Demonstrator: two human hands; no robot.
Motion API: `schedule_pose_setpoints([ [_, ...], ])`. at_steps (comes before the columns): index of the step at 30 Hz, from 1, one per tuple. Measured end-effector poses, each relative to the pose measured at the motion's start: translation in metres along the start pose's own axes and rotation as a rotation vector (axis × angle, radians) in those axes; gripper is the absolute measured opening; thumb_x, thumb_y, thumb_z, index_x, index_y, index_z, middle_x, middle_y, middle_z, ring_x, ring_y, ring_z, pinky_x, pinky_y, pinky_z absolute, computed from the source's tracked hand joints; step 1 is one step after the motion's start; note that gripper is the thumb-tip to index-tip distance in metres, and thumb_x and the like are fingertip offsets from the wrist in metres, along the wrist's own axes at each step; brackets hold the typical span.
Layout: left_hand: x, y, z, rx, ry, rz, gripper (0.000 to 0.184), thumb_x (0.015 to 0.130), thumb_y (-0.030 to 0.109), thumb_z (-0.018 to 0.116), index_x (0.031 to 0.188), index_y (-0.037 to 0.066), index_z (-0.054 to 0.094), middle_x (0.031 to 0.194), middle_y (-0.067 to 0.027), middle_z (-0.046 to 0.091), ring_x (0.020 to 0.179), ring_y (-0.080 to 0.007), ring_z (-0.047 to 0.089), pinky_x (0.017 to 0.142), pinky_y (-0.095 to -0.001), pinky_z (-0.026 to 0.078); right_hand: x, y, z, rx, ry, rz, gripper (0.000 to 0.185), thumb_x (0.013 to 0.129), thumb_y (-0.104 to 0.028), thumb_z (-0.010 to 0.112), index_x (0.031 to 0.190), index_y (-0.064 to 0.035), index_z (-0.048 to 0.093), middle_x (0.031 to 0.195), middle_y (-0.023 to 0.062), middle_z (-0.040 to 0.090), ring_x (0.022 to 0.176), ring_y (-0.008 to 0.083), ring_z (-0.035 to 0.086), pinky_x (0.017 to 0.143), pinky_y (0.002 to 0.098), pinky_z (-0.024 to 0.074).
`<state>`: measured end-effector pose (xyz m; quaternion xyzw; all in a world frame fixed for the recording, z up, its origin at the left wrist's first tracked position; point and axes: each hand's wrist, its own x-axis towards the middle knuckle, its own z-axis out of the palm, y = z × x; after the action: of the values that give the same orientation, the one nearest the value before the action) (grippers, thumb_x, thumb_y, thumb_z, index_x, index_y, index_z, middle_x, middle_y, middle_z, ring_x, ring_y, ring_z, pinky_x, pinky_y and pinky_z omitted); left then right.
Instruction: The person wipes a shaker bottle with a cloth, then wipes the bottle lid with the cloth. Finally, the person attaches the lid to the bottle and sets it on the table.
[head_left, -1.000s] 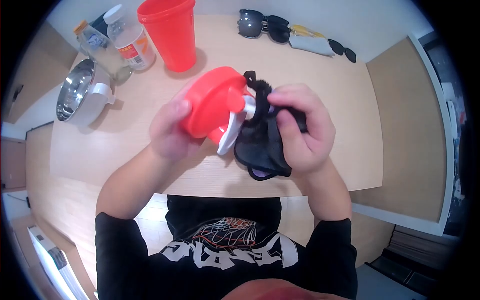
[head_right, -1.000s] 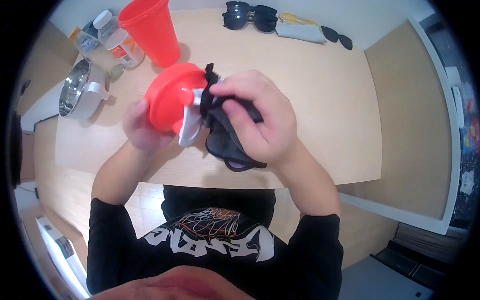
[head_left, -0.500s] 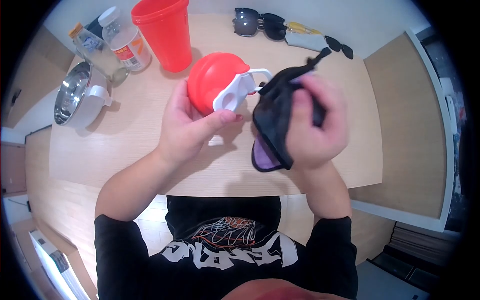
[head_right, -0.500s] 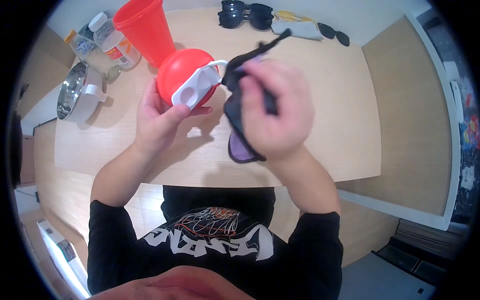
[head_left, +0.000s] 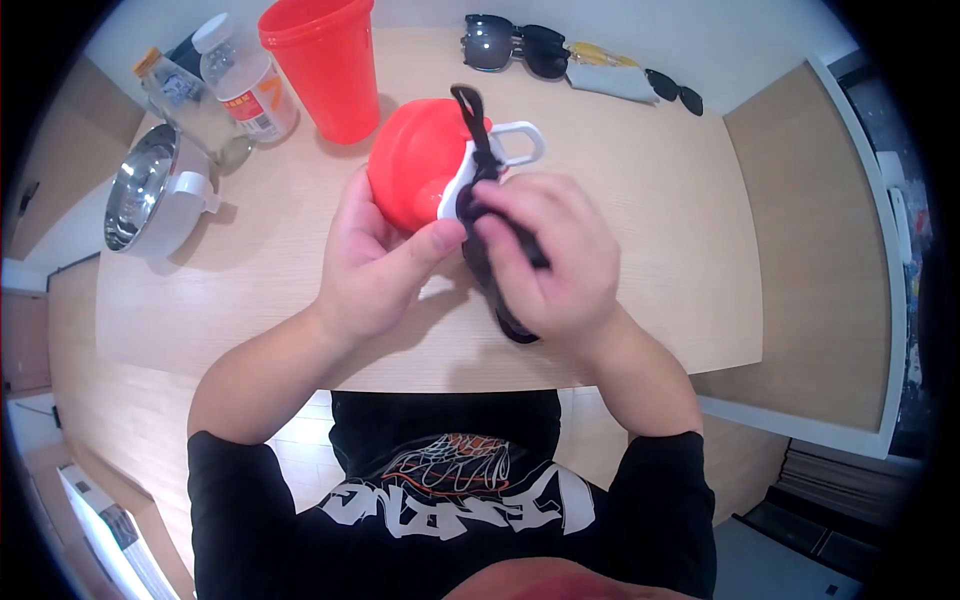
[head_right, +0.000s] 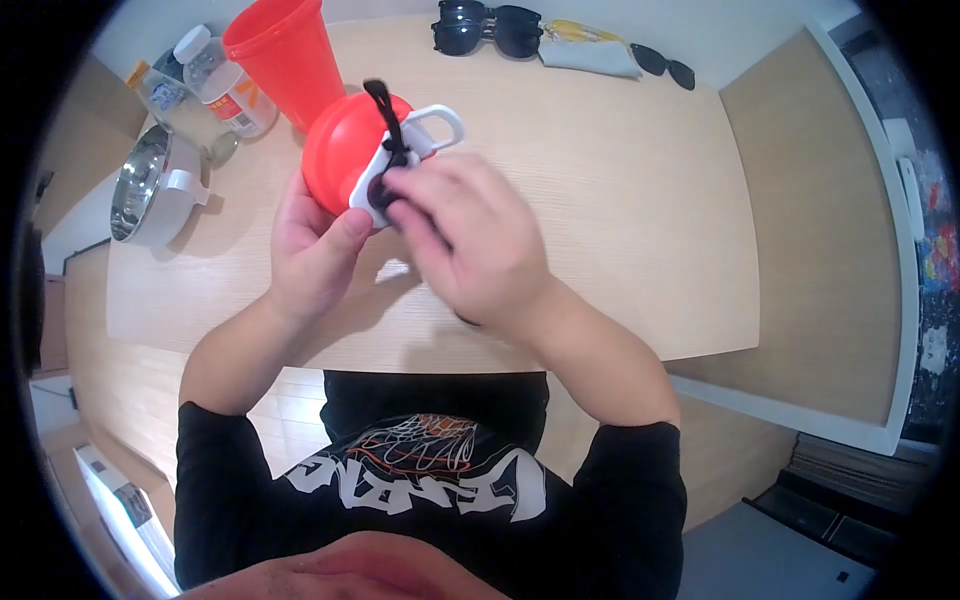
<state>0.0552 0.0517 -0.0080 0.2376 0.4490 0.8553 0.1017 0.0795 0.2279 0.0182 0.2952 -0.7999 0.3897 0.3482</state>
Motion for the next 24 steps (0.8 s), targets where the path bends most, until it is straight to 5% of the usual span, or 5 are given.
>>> schedule_pose_setpoints([
  [4, 0.002, 0.003, 0.000, -0.040, 0.044, -0.027, 0.058, 0.090, 0.008, 0.066, 0.138, -0.001, 0.034, 0.131, -0.0141, 0.052, 0.120, -0.0208, 0.054, 0.103, -0.0364, 0.044, -0.004, -0.013, 0.008, 0.115, -0.072, 0.078, 0.033, 0.075, 0.005, 0.070, 0.107, 0.0006, 0.065, 0.103, 0.0141, 0.058, 0.086, 0.0266, 0.061, 0.074, 0.0323, 0.0520],
  [7, 0.003, 0.006, -0.005, 0.050, -0.004, -0.090, 0.068, 0.092, 0.024, 0.066, 0.143, 0.000, 0.027, 0.137, -0.0170, 0.046, 0.123, -0.0272, 0.052, 0.102, -0.0417, 0.047, -0.002, -0.008, -0.003, 0.059, -0.148, 0.073, 0.031, 0.074, 0.006, 0.069, 0.104, 0.0012, 0.065, 0.107, 0.0137, 0.056, 0.090, 0.0264, 0.061, 0.076, 0.0329, 0.0527],
  [10, 0.003, 0.005, -0.007, 0.049, -0.015, -0.130, 0.069, 0.092, 0.023, 0.066, 0.144, 0.000, 0.027, 0.137, -0.0179, 0.045, 0.126, -0.0294, 0.051, 0.104, -0.0463, 0.047, 0.001, -0.003, -0.008, -0.025, -0.040, 0.047, 0.029, 0.073, 0.010, 0.064, 0.100, 0.0021, 0.067, 0.103, 0.0140, 0.060, 0.086, 0.0275, 0.063, 0.075, 0.0335, 0.0537],
  [14, -0.001, 0.003, 0.000, -0.026, -0.047, -0.089, 0.061, 0.091, 0.008, 0.065, 0.141, -0.001, 0.031, 0.135, -0.0142, 0.049, 0.124, -0.0219, 0.051, 0.104, -0.0365, 0.044, 0.002, 0.005, -0.009, -0.097, 0.090, 0.020, 0.031, 0.071, 0.011, 0.064, 0.101, 0.0009, 0.067, 0.104, 0.0150, 0.063, 0.087, 0.0284, 0.065, 0.074, 0.0335, 0.0540],
  [24, -0.002, 0.011, 0.001, -0.079, 0.020, -0.216, 0.049, 0.100, 0.020, 0.048, 0.144, 0.006, 0.032, 0.135, -0.0128, 0.050, 0.121, -0.0228, 0.054, 0.101, -0.0398, 0.047, -0.003, -0.002, -0.003, -0.062, -0.009, -0.086, 0.036, 0.068, 0.009, 0.065, 0.102, -0.0018, 0.067, 0.100, 0.0114, 0.061, 0.081, 0.0271, 0.062, 0.069, 0.0331, 0.0526],
])
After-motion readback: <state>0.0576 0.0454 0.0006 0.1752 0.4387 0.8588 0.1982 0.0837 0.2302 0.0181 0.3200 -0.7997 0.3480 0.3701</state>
